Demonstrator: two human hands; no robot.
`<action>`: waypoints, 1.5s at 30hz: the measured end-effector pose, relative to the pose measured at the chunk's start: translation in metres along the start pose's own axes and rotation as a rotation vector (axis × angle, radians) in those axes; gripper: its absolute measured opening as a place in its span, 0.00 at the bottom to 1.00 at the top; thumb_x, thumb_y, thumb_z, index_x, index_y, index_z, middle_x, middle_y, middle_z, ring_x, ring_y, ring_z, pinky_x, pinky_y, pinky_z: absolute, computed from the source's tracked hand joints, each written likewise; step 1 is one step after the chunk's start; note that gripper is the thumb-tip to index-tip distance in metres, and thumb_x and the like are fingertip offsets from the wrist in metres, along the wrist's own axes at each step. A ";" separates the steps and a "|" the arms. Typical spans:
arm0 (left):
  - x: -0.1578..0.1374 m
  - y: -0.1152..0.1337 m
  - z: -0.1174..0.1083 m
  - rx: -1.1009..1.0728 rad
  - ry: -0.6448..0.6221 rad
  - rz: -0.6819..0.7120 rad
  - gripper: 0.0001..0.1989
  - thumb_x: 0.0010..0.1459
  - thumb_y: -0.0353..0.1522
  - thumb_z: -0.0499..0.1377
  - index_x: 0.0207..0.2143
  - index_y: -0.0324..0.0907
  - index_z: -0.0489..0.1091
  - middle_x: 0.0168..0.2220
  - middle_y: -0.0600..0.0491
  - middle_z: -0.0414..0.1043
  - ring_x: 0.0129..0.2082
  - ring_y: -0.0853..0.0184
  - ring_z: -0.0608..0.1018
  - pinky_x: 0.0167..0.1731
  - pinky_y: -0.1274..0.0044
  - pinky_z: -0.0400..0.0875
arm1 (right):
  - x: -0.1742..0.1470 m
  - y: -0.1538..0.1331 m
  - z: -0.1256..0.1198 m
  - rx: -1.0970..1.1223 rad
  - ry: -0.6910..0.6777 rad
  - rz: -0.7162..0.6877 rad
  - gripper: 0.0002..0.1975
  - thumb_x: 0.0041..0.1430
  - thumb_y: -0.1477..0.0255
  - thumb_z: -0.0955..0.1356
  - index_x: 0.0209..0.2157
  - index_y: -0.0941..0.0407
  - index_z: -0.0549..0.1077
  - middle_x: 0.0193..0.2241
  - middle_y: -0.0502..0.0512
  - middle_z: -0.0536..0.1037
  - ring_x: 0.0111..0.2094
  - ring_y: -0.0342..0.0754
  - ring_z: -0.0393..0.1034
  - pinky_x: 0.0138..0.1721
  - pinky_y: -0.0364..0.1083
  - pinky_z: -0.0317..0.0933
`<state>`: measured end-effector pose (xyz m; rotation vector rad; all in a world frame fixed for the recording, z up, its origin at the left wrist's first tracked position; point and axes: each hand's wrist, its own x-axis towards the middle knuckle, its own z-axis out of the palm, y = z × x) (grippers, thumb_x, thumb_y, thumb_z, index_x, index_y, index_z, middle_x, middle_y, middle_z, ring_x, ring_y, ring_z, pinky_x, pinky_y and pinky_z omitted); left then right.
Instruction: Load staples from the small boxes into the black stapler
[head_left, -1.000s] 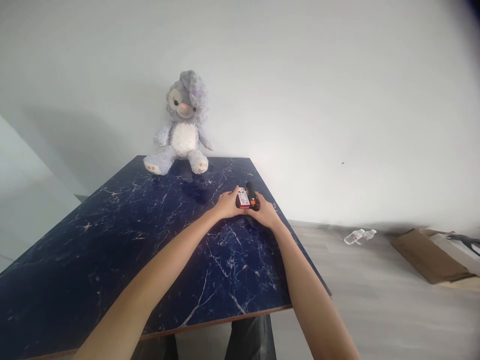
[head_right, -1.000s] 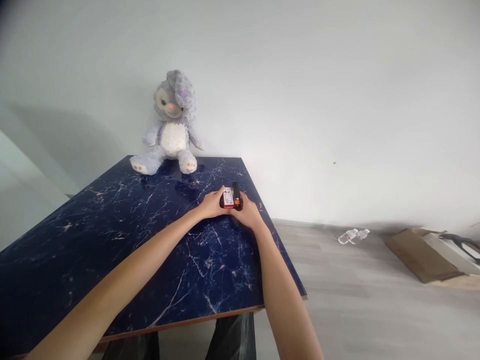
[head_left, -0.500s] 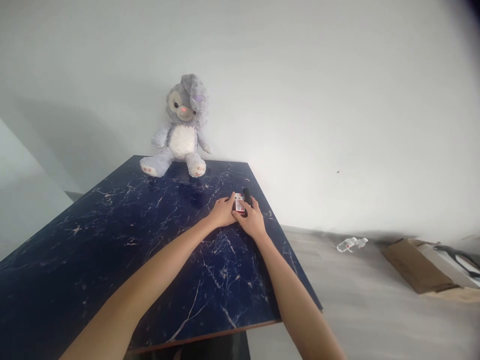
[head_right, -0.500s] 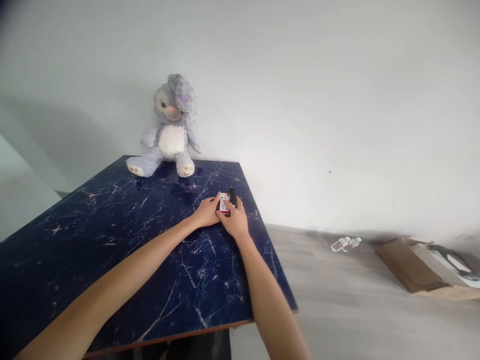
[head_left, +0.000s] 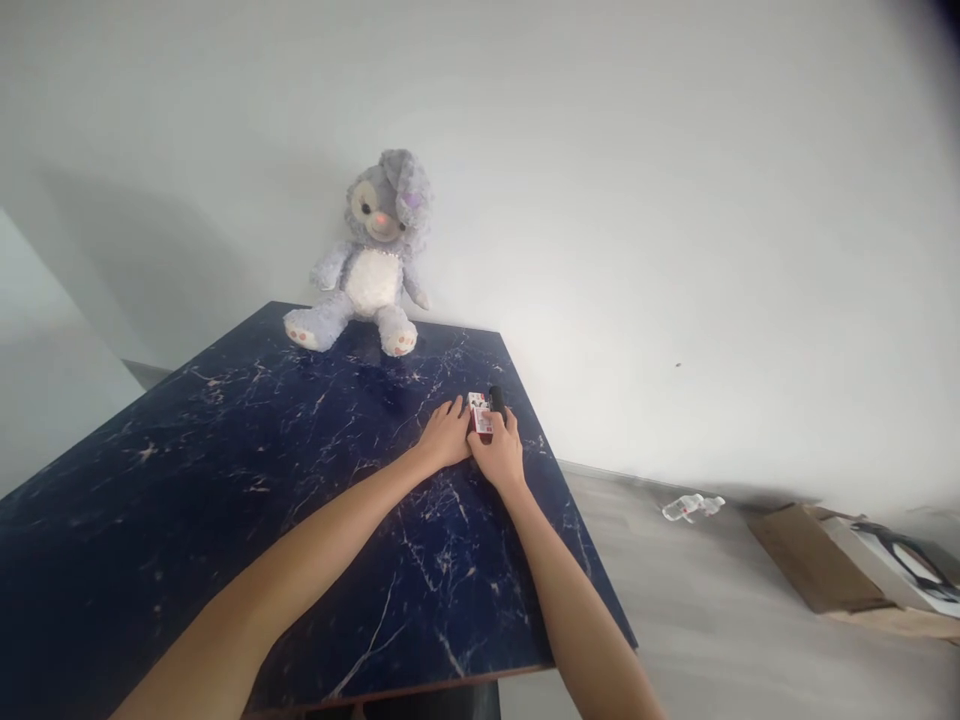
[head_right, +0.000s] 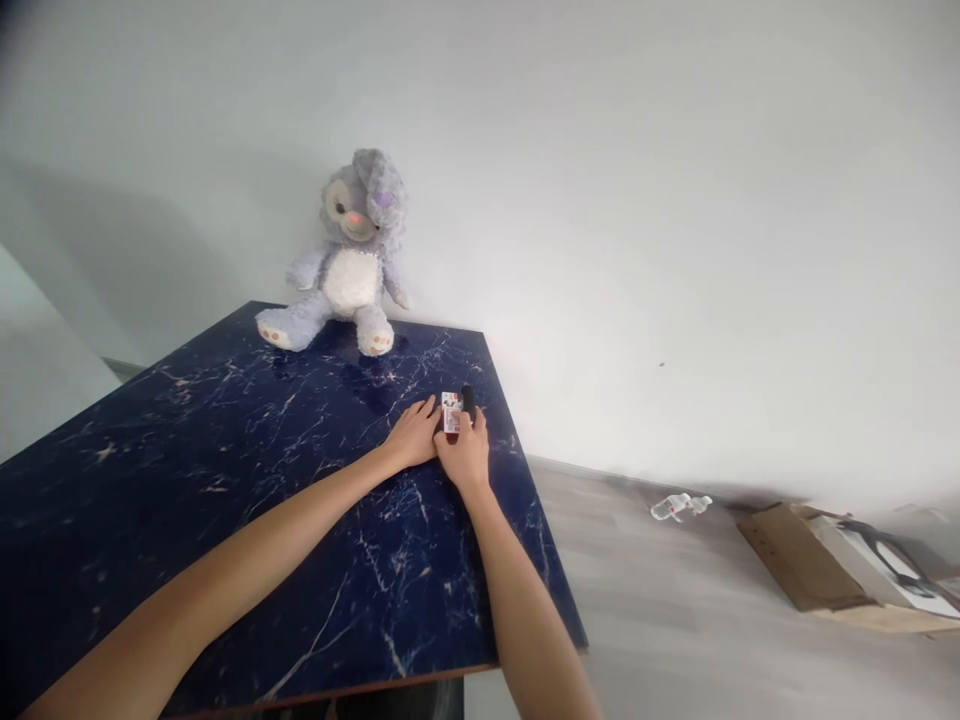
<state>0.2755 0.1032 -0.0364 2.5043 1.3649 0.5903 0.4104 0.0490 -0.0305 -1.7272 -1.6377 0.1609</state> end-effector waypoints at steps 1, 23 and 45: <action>-0.001 0.000 -0.001 0.005 0.002 -0.001 0.36 0.57 0.39 0.57 0.66 0.37 0.56 0.70 0.36 0.49 0.67 0.42 0.56 0.63 0.57 0.52 | 0.000 0.000 0.000 0.001 0.004 0.001 0.23 0.56 0.66 0.67 0.54 0.52 0.69 0.63 0.64 0.58 0.62 0.61 0.60 0.60 0.58 0.59; -0.004 -0.001 -0.004 0.105 -0.091 0.093 0.34 0.60 0.37 0.50 0.68 0.38 0.53 0.69 0.42 0.52 0.66 0.46 0.55 0.64 0.57 0.48 | 0.000 0.008 0.002 0.025 0.003 0.021 0.25 0.56 0.62 0.68 0.56 0.48 0.70 0.63 0.59 0.60 0.58 0.57 0.67 0.58 0.56 0.61; -0.133 0.000 -0.044 0.064 0.271 0.380 0.21 0.64 0.27 0.50 0.58 0.43 0.67 0.56 0.48 0.71 0.61 0.54 0.64 0.61 0.57 0.57 | 0.003 0.026 0.002 0.028 -0.009 -0.112 0.27 0.59 0.57 0.66 0.58 0.51 0.68 0.62 0.61 0.62 0.61 0.59 0.62 0.60 0.57 0.58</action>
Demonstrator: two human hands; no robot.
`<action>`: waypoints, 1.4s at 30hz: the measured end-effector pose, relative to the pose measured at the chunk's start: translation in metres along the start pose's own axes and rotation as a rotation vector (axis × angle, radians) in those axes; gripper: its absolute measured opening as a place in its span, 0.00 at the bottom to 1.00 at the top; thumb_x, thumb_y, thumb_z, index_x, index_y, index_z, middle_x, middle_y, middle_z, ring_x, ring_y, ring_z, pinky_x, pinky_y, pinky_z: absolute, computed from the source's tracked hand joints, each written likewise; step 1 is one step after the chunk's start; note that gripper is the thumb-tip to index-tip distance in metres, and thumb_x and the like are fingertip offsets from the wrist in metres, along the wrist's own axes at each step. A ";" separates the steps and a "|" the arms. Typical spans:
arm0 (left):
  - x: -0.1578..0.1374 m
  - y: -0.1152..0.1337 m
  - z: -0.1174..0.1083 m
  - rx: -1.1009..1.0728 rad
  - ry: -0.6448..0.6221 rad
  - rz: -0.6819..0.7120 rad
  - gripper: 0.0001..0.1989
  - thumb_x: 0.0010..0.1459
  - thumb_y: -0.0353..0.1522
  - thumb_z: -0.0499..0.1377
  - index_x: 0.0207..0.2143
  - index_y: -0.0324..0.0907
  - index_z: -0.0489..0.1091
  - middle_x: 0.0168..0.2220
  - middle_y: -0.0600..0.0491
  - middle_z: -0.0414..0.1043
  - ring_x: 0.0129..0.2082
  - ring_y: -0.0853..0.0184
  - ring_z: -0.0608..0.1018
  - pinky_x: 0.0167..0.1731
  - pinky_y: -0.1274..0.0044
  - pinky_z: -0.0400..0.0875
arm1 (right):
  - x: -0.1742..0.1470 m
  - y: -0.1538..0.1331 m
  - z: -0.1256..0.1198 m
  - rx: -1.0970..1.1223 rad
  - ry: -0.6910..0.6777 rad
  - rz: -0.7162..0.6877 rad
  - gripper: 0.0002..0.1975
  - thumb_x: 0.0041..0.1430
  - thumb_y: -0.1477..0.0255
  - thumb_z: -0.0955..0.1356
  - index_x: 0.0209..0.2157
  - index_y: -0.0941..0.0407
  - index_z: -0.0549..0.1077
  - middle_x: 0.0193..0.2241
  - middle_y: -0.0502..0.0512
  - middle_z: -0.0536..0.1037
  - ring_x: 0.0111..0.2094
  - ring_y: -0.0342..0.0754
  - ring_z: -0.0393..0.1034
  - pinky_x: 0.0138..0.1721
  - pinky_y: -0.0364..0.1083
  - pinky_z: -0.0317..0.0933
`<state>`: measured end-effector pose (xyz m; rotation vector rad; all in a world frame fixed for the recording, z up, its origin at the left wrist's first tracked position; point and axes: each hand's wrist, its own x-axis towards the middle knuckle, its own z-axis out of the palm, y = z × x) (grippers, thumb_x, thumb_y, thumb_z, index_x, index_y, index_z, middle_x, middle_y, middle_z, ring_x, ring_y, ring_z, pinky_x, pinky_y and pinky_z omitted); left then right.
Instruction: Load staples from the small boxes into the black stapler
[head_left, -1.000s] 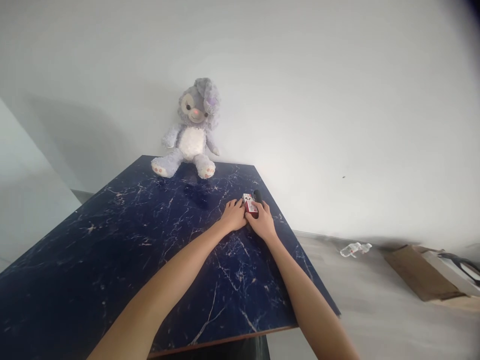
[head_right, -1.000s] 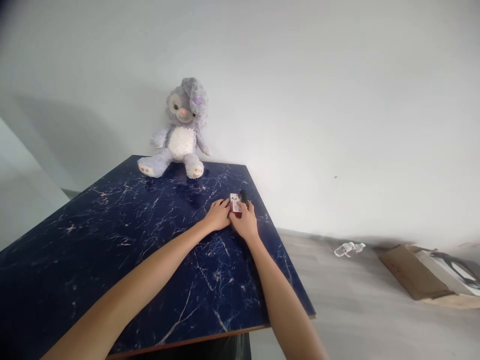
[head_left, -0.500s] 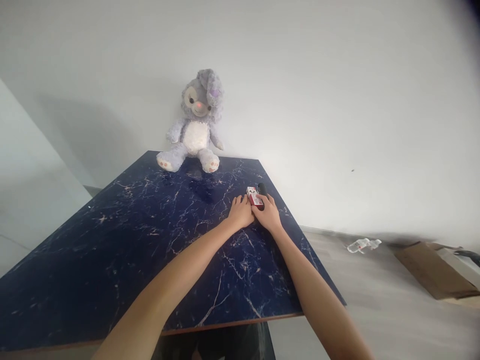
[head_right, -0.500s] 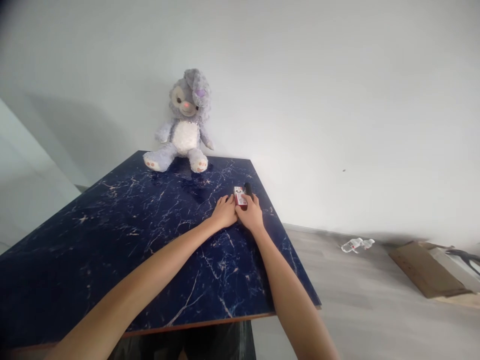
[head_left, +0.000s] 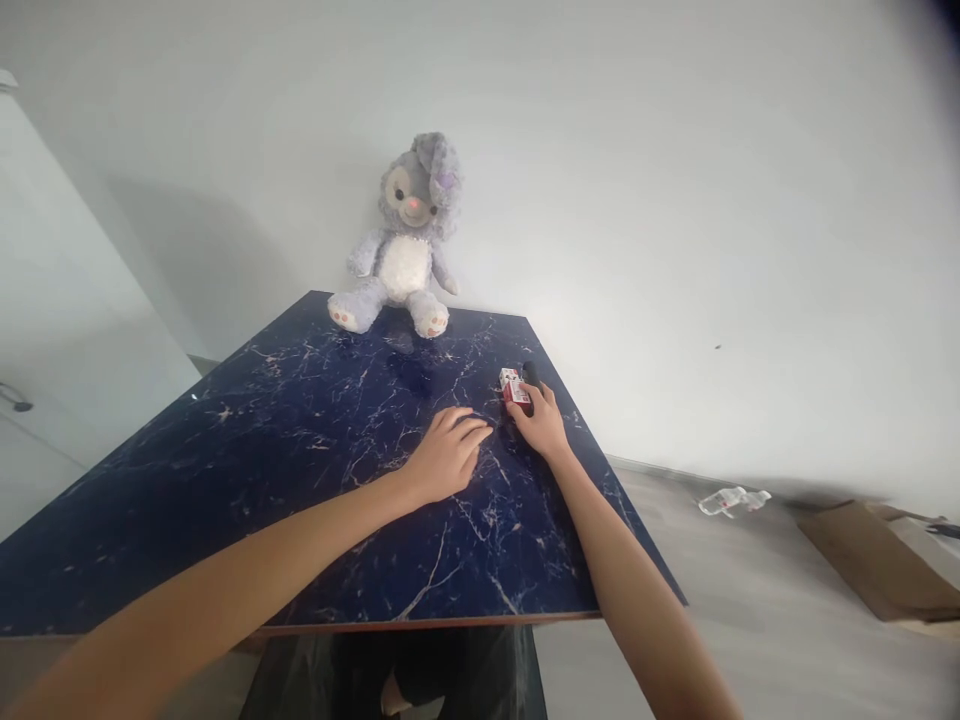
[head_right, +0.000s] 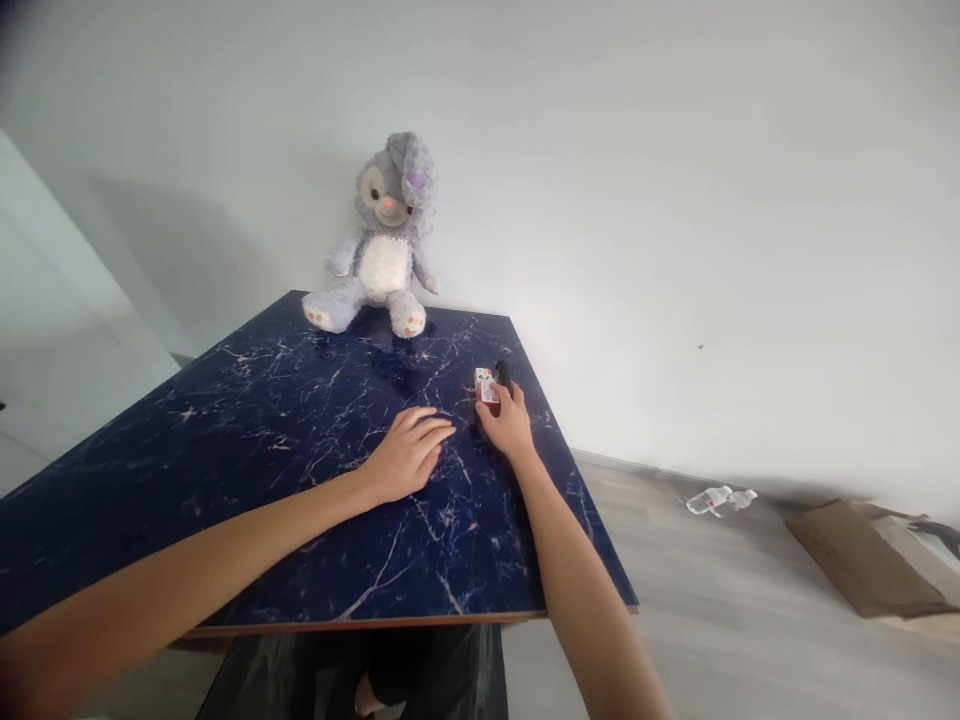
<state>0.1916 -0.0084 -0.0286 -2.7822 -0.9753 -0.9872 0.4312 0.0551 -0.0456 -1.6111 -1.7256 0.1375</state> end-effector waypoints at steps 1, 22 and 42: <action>-0.013 -0.005 -0.012 -0.008 -0.005 -0.012 0.21 0.64 0.27 0.50 0.58 0.43 0.68 0.55 0.48 0.72 0.61 0.55 0.64 0.61 0.57 0.57 | 0.001 0.001 0.000 0.023 0.005 0.012 0.29 0.59 0.57 0.66 0.60 0.52 0.67 0.63 0.62 0.63 0.60 0.58 0.63 0.60 0.57 0.58; -0.042 -0.002 -0.048 -0.255 -0.404 0.056 0.18 0.69 0.35 0.48 0.49 0.49 0.76 0.44 0.53 0.80 0.39 0.65 0.81 0.41 0.74 0.72 | 0.012 -0.027 0.001 -0.078 0.350 0.324 0.24 0.65 0.62 0.57 0.54 0.61 0.69 0.53 0.70 0.72 0.55 0.63 0.65 0.56 0.59 0.56; -0.035 -0.055 -0.053 -0.120 -0.171 -0.363 0.24 0.67 0.42 0.48 0.20 0.43 0.64 0.18 0.57 0.64 0.20 0.70 0.65 0.26 0.76 0.56 | 0.006 -0.055 -0.004 0.006 0.343 -0.022 0.12 0.63 0.64 0.62 0.33 0.54 0.73 0.37 0.59 0.76 0.44 0.55 0.68 0.51 0.52 0.60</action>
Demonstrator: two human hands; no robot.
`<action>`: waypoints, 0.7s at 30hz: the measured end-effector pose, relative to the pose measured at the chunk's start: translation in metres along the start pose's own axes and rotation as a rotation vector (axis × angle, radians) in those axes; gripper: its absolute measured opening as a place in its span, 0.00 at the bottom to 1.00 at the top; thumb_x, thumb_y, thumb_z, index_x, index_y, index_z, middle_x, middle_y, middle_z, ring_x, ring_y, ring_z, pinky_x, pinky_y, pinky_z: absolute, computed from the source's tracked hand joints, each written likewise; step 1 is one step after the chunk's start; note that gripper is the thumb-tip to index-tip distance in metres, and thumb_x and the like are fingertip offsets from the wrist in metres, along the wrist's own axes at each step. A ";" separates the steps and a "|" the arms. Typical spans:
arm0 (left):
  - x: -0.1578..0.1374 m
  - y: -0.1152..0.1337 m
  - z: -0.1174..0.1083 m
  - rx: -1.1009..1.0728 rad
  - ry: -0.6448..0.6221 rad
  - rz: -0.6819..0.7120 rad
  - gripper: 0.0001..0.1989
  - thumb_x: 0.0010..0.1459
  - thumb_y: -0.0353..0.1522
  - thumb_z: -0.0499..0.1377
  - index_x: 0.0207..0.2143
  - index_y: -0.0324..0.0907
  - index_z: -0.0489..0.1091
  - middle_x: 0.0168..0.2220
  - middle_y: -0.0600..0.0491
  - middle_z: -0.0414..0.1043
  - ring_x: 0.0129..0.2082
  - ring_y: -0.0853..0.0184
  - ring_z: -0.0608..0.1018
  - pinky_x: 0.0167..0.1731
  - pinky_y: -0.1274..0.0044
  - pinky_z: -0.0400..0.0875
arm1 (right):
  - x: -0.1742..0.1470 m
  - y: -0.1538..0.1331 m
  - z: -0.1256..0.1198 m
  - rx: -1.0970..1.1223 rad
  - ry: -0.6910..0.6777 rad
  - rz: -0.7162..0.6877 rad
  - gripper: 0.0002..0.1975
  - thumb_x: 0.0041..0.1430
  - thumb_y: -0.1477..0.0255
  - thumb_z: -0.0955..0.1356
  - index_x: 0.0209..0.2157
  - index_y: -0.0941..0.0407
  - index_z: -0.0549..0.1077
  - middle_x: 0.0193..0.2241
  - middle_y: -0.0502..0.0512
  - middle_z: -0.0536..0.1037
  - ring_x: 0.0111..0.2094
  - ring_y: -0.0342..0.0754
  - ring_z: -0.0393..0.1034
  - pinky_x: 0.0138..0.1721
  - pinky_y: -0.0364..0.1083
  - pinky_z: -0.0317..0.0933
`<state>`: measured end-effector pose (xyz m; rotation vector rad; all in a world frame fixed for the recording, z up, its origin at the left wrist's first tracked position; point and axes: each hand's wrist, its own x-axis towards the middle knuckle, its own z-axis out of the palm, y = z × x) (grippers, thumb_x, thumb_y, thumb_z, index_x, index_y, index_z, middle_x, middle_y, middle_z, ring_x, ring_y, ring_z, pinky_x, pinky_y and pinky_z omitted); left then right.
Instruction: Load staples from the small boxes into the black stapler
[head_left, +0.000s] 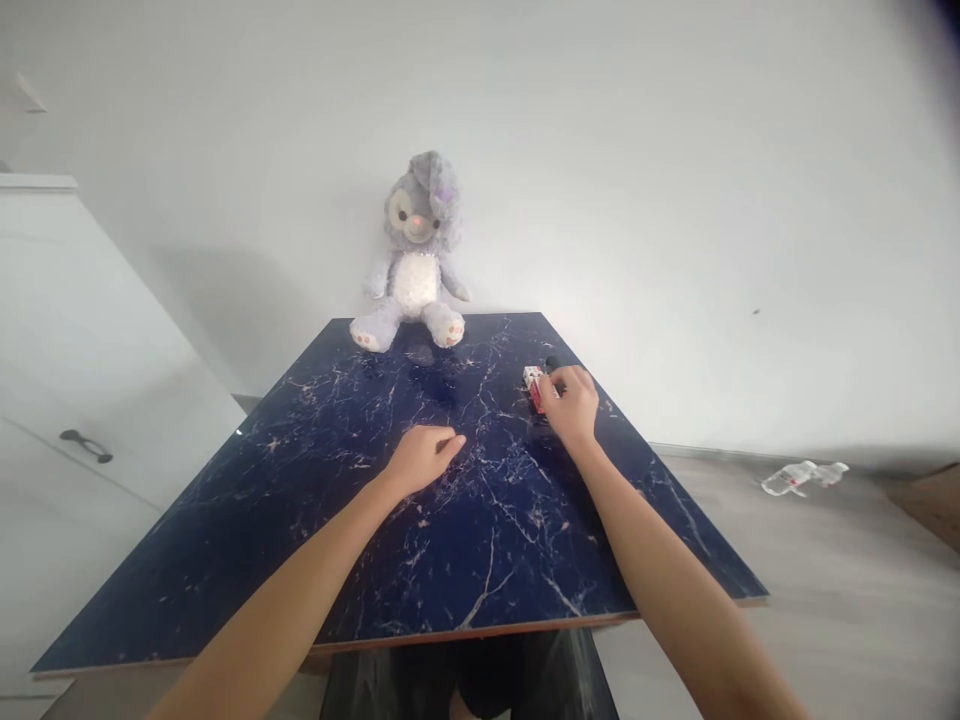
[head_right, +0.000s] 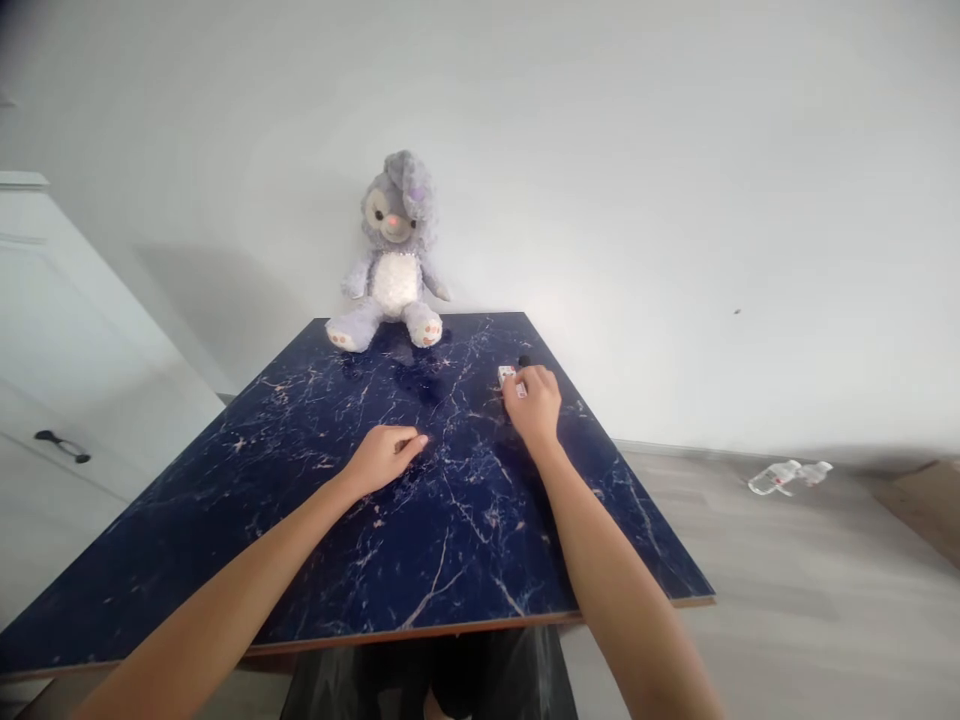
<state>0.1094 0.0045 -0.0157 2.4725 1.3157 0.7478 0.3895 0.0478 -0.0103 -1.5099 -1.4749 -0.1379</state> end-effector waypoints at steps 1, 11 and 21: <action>0.000 -0.002 0.000 0.006 0.005 0.002 0.24 0.67 0.43 0.48 0.20 0.43 0.63 0.18 0.57 0.64 0.20 0.70 0.65 0.27 0.76 0.56 | 0.005 0.012 -0.002 -0.035 0.061 0.093 0.13 0.62 0.63 0.62 0.39 0.56 0.74 0.41 0.61 0.76 0.47 0.56 0.67 0.52 0.52 0.59; -0.007 0.005 0.003 0.023 -0.062 0.140 0.23 0.67 0.43 0.49 0.22 0.43 0.68 0.24 0.54 0.71 0.27 0.67 0.72 0.31 0.76 0.60 | 0.003 0.031 0.018 -0.178 -0.279 0.362 0.26 0.68 0.58 0.55 0.46 0.59 0.77 0.42 0.67 0.79 0.45 0.59 0.74 0.47 0.52 0.62; -0.003 -0.025 -0.015 0.050 0.557 -0.193 0.12 0.66 0.35 0.51 0.44 0.45 0.72 0.38 0.51 0.76 0.40 0.63 0.76 0.44 0.73 0.67 | -0.030 -0.101 0.103 0.088 -0.408 0.216 0.21 0.66 0.57 0.60 0.45 0.56 0.77 0.41 0.62 0.81 0.44 0.56 0.76 0.46 0.49 0.64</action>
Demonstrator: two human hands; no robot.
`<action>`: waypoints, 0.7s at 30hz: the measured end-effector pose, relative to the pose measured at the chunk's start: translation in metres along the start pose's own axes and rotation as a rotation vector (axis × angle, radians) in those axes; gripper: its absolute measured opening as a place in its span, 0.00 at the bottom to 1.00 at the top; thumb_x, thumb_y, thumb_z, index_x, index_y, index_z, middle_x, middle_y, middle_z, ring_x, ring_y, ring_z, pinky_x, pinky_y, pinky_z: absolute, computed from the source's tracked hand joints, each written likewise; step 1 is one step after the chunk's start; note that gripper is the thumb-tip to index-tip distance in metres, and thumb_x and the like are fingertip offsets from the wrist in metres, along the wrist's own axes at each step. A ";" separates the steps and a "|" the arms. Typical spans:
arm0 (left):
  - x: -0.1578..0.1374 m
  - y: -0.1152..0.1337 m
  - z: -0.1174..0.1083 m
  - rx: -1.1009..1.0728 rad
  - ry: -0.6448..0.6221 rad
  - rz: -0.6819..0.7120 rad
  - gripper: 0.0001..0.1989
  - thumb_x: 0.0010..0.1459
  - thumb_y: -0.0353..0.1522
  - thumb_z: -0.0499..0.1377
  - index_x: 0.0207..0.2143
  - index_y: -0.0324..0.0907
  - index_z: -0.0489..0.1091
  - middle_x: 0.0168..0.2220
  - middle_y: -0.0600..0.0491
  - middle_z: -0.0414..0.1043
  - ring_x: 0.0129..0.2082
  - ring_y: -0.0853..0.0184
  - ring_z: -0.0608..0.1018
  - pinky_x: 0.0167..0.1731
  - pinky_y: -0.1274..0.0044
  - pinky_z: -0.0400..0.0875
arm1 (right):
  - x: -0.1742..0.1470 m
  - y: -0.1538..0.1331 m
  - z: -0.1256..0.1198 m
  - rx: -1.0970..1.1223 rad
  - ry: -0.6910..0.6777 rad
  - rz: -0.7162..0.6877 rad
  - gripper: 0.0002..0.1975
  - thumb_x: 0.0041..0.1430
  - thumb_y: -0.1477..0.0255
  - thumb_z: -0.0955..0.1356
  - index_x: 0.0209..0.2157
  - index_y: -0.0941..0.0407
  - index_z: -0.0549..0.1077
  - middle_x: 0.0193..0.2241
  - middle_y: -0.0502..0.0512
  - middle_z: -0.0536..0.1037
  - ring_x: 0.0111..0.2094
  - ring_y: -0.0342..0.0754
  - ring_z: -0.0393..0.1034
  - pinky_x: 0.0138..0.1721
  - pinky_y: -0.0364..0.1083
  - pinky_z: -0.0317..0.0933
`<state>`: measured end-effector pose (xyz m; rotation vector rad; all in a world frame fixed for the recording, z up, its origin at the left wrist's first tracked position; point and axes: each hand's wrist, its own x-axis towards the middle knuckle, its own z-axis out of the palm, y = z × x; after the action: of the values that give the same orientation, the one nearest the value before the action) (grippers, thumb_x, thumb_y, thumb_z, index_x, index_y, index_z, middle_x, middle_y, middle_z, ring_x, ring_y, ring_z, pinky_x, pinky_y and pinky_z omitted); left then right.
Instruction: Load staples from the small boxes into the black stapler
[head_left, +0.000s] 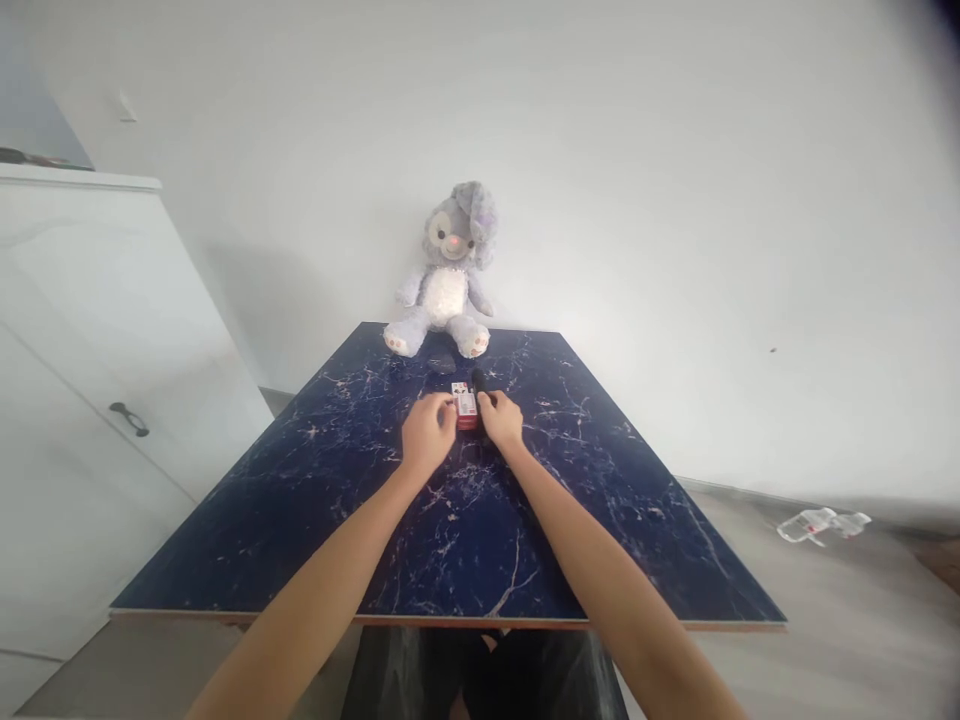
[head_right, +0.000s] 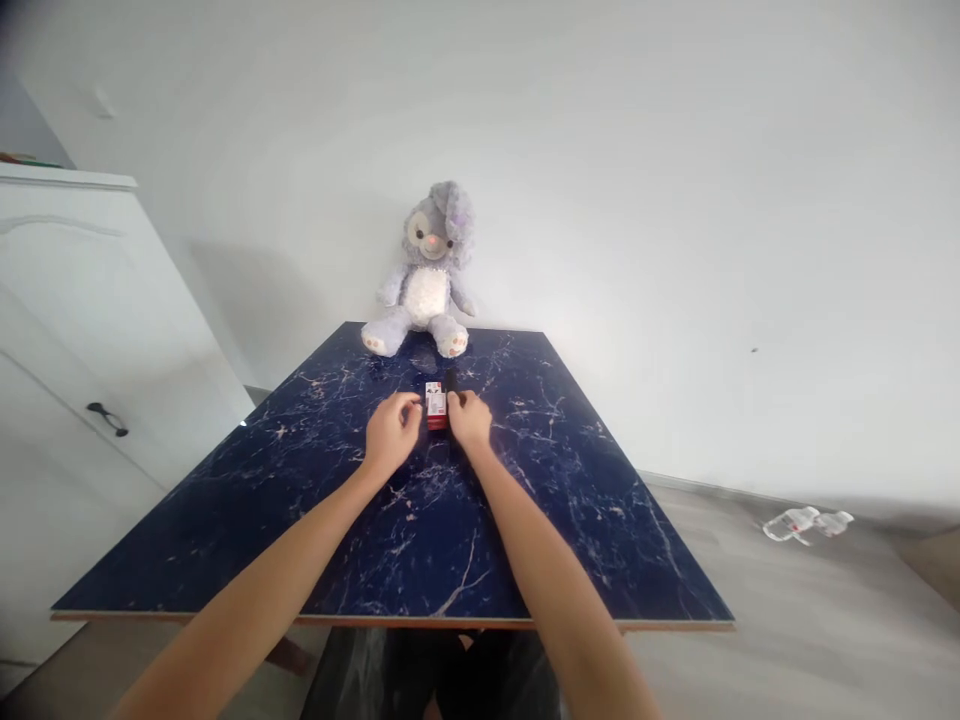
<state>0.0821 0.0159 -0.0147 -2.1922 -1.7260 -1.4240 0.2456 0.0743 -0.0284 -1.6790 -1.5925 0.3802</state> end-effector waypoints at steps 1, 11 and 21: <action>0.005 -0.013 -0.005 0.025 0.082 -0.076 0.13 0.65 0.35 0.51 0.48 0.44 0.70 0.40 0.50 0.76 0.42 0.62 0.76 0.46 0.72 0.67 | -0.003 -0.015 0.014 0.043 -0.001 0.036 0.21 0.66 0.57 0.60 0.45 0.56 0.77 0.42 0.63 0.81 0.45 0.57 0.76 0.47 0.51 0.64; 0.023 -0.091 -0.040 0.144 -0.047 -0.535 0.17 0.68 0.40 0.46 0.47 0.46 0.71 0.40 0.48 0.80 0.43 0.57 0.80 0.43 0.70 0.69 | -0.028 -0.076 0.069 0.242 -0.117 -0.044 0.19 0.63 0.56 0.63 0.47 0.55 0.72 0.40 0.58 0.82 0.43 0.56 0.76 0.47 0.52 0.65; 0.023 -0.092 -0.035 0.280 0.004 -0.578 0.16 0.66 0.38 0.48 0.41 0.46 0.75 0.40 0.47 0.80 0.43 0.55 0.80 0.41 0.71 0.68 | -0.035 -0.073 0.074 0.345 -0.340 -0.326 0.21 0.57 0.64 0.70 0.51 0.53 0.68 0.44 0.53 0.80 0.35 0.46 0.77 0.43 0.47 0.68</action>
<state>-0.0113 0.0521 -0.0250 -1.6183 -2.5079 -1.1453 0.1375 0.0595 -0.0352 -1.1128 -1.8827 0.7530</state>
